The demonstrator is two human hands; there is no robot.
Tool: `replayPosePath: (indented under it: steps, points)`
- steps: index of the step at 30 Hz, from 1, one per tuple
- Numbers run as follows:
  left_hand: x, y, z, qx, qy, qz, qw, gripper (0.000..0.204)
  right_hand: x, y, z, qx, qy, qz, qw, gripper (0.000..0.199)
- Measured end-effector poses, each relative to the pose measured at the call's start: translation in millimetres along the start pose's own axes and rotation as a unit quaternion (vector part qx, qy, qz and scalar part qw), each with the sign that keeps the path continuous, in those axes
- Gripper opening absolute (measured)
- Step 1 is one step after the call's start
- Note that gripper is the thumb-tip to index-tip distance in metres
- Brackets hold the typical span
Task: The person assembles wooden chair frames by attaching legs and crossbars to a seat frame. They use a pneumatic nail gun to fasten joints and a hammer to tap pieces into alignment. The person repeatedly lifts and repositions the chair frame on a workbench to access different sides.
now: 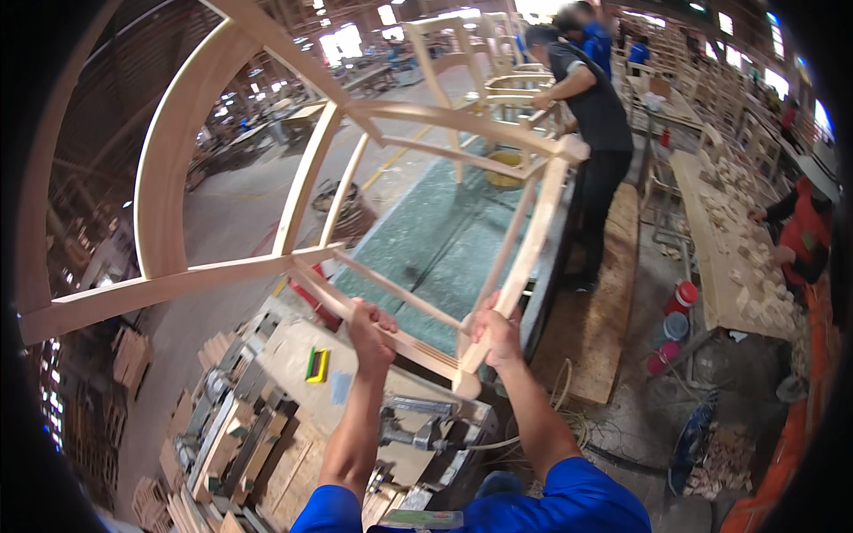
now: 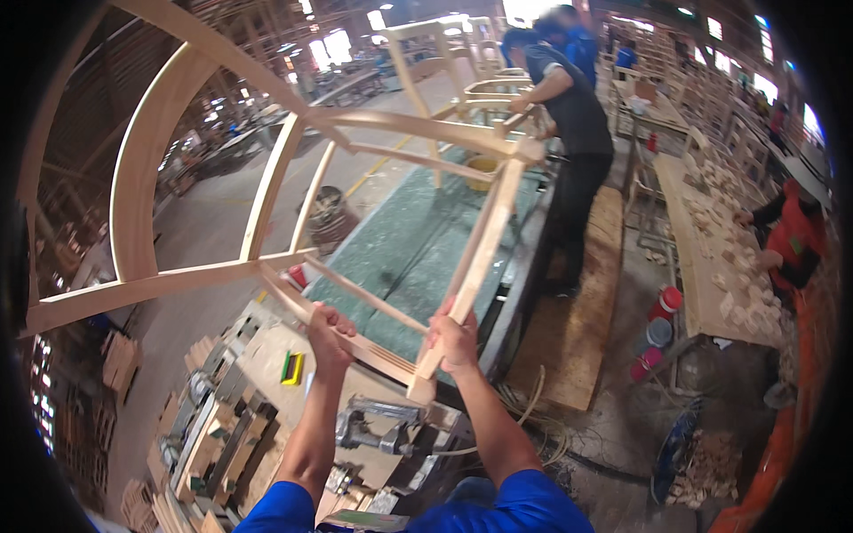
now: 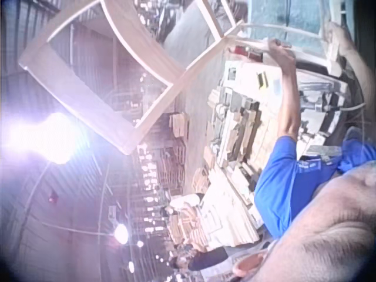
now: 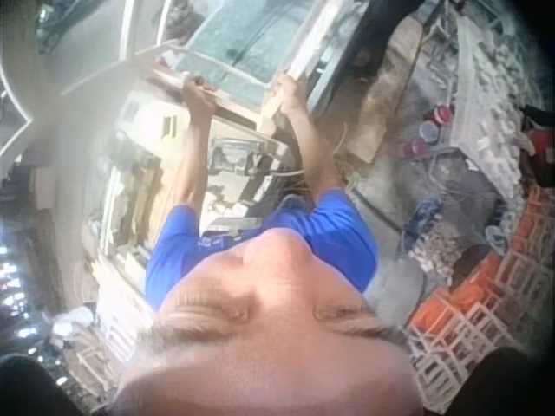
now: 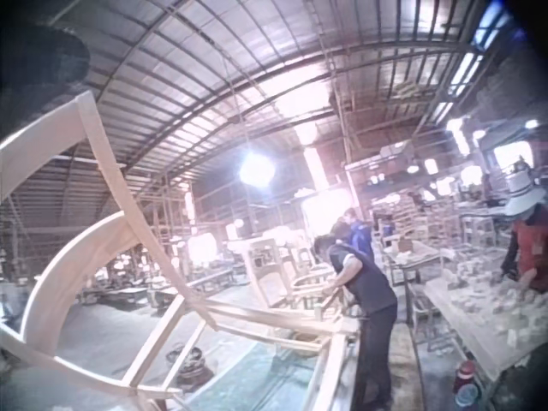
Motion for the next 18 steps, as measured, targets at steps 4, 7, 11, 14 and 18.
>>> replayPosePath:
  steps: [4,7,11,14,18]
  points:
    - [40,-27,-44,0.019,0.012,0.041,0.999,0.013,67,28,13,-0.007,-0.01,0.029,1.0,0.029]
    - [78,-38,-60,0.056,0.016,0.06,0.996,0.012,103,24,18,-0.013,-0.019,0.037,0.999,0.028]
    - [131,-51,-61,0.111,0.012,0.025,0.993,0.013,141,3,30,-0.014,-0.056,0.09,0.994,0.028]
    - [158,-62,-54,0.194,0.044,-0.033,0.979,0.022,171,-13,45,-0.018,-0.079,0.117,0.99,0.027]
    - [154,-56,-38,0.44,0.03,-0.078,0.894,0.058,241,-12,58,-0.059,-0.095,0.138,0.984,0.025]
Point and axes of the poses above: each hand's wrist, its own x-axis towards the middle knuckle, its own y-axis out of the back of the hand, z = x × y, the point moved 8 cm from there along x, towards the middle knuckle, and after that the axes turned 12 degrees about z, right-handed, at the moved point
